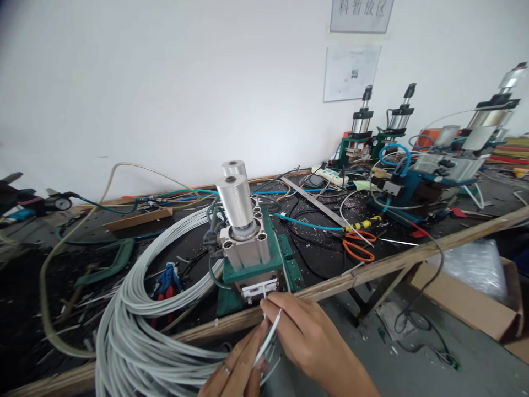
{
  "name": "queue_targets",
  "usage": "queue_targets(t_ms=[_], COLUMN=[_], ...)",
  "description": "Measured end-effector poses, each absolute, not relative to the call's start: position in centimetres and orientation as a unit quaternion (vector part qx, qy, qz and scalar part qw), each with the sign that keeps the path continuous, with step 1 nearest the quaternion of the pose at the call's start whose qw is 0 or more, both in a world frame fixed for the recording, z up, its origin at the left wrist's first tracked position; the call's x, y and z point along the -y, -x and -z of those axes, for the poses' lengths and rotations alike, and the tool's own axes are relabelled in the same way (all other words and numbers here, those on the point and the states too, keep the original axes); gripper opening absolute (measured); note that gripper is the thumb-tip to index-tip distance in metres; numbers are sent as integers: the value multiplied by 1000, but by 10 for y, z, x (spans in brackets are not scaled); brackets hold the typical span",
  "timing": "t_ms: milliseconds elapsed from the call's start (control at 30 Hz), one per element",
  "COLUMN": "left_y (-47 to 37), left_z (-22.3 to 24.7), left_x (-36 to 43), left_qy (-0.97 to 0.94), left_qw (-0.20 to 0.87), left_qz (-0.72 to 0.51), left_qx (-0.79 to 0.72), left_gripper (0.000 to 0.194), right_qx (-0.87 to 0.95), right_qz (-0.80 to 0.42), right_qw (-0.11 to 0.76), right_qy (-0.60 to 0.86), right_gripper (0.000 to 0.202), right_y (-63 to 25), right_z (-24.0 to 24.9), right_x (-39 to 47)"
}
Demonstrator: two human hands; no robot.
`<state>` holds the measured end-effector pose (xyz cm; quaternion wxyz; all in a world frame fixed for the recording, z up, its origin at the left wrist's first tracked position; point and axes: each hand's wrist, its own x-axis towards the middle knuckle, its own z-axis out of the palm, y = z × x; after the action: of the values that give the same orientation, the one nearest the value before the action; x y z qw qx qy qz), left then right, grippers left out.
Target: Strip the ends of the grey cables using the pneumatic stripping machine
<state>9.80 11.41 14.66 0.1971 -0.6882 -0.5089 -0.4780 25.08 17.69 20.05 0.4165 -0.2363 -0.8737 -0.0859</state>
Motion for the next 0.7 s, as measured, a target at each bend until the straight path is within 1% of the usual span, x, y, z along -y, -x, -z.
queue_targets(t_ms=[167, 600, 700], left_y=[-98, -95, -93], left_z=[-146, -142, -144], left_x=[-112, -112, -110], left_qy=[688, 698, 704], left_qw=[175, 166, 138], left_qz=[478, 476, 474], left_qx=[518, 509, 510], left_gripper=[39, 35, 40], right_qx=[876, 877, 879], right_qz=[75, 66, 65], right_qw=[412, 413, 411], right_qy=[238, 236, 233], right_gripper=[30, 32, 33], right_y=[-251, -250, -250], right_z=[-203, -205, -205], right_x=[-176, -177, -178])
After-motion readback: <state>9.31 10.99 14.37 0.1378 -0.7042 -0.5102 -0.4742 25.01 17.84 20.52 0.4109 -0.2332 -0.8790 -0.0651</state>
